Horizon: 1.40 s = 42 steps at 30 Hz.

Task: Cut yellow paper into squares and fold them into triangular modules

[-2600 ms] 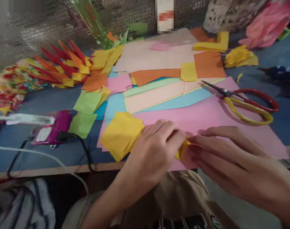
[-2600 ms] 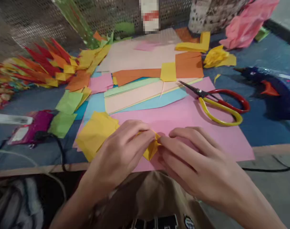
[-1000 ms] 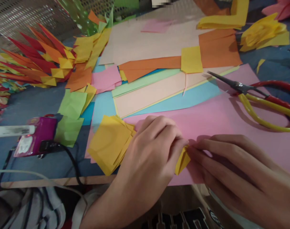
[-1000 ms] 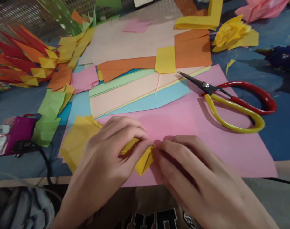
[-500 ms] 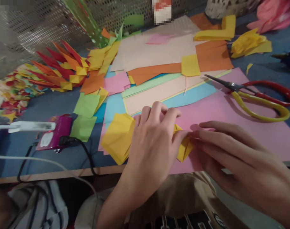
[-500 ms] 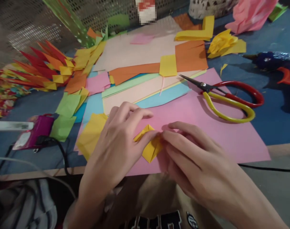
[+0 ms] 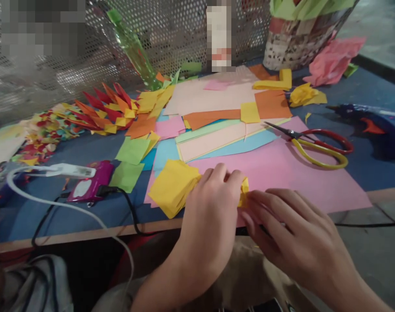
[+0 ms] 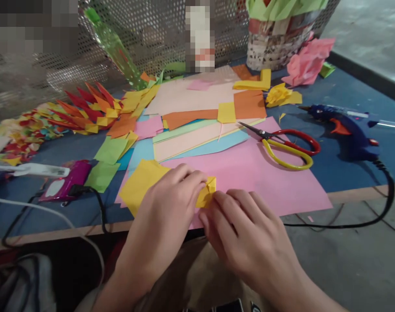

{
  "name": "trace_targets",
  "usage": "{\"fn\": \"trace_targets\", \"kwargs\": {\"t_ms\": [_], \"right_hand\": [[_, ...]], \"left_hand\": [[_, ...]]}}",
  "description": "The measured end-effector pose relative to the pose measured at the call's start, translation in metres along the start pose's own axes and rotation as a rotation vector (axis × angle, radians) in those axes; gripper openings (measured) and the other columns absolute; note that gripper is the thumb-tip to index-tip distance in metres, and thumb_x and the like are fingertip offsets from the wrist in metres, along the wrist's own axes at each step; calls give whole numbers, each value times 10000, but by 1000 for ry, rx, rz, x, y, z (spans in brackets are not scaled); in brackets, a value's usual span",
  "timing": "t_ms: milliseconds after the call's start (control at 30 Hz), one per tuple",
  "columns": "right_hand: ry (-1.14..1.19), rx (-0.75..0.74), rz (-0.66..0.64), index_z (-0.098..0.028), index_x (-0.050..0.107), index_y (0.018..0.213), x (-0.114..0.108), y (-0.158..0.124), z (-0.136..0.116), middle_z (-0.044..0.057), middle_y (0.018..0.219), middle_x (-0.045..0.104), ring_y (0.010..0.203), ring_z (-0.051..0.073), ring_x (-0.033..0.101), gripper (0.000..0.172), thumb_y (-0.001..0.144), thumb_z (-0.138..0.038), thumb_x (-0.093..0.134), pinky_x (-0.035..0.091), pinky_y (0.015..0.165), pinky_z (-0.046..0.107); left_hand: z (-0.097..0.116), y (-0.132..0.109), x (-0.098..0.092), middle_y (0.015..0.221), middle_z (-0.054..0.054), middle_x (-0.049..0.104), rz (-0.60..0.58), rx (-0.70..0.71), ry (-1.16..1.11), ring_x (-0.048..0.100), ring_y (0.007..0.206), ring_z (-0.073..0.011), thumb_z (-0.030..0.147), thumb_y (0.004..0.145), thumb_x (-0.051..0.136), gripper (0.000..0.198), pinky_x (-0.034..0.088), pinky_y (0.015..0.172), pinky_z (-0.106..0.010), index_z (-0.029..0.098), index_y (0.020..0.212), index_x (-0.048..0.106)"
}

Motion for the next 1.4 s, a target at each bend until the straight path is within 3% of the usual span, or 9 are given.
{"fn": "trace_targets", "kwargs": {"t_ms": [200,267,400,467,600,700,867,1133,1400], "right_hand": [[42,-129,-40,-120,757,1199,-7,2,20,116,1233,791,1103,301,665,253,950,-77,765,594,914,456],[61,-165,-67,-144,749,1161,-9,2,30,93,1238,786,1122,292,656,216,957,-76,769,580,945,453],[115,-236,-84,-167,725,1019,-9,5,38,76,1122,787,1028,239,665,61,1030,-117,692,580,864,401],[128,-229,-88,-158,739,1052,-9,4,40,82,1108,780,1012,231,667,87,1055,-135,655,583,869,396],[119,-187,-146,-131,771,1239,-8,-2,50,117,1296,779,1152,292,688,228,1030,-118,680,614,993,461],[101,-201,-184,-113,787,1233,-4,-7,55,132,1342,780,1217,335,701,254,1009,-73,674,631,1054,522],[132,-180,-204,-142,780,1337,3,-15,58,120,1383,777,1223,351,724,360,1009,-61,658,659,1049,587],[134,-140,-274,-110,652,1555,1,-28,60,145,1510,707,1340,369,660,539,1023,-160,725,627,1125,603],[186,-75,-244,-86,700,1469,-5,-20,52,146,1427,728,1305,369,670,453,1024,-161,737,610,1115,568]], "left_hand": [[-17,7,-5,1111,-34,657,-91,206,-269,620,1018,-217,109,1115,545,212,517,858,-375,202,1050,725],[-23,8,-4,1125,-33,662,-111,239,-287,608,1082,-226,108,1109,581,196,514,917,-381,209,1082,747],[-27,9,0,1111,-25,681,-108,221,-290,623,1065,-213,146,1135,575,198,512,931,-383,212,1110,759],[-27,12,1,1075,-26,689,-82,228,-307,635,1042,-208,194,1149,574,200,511,927,-383,202,1087,764],[-27,17,2,1023,-26,692,-28,243,-301,635,1001,-203,208,1146,584,204,501,910,-384,175,1039,754],[-28,20,5,1002,-17,696,-6,239,-296,630,955,-189,197,1138,585,195,489,868,-365,169,1012,731],[-30,24,9,951,21,705,12,189,-312,617,873,-159,186,1102,633,105,458,802,-338,189,1028,708],[-31,26,7,933,30,702,-25,151,-363,620,890,-159,211,1118,619,155,462,828,-349,211,983,695],[-30,26,6,931,43,670,-48,114,-367,593,895,-150,204,1122,639,150,450,820,-354,216,977,674]]}}
Point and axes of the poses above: each hand's wrist, its own y-axis towards the middle knuckle, its own x-axis out of the palm, z = x × y, the point moved 2 cm from there along y, towards the middle knuckle
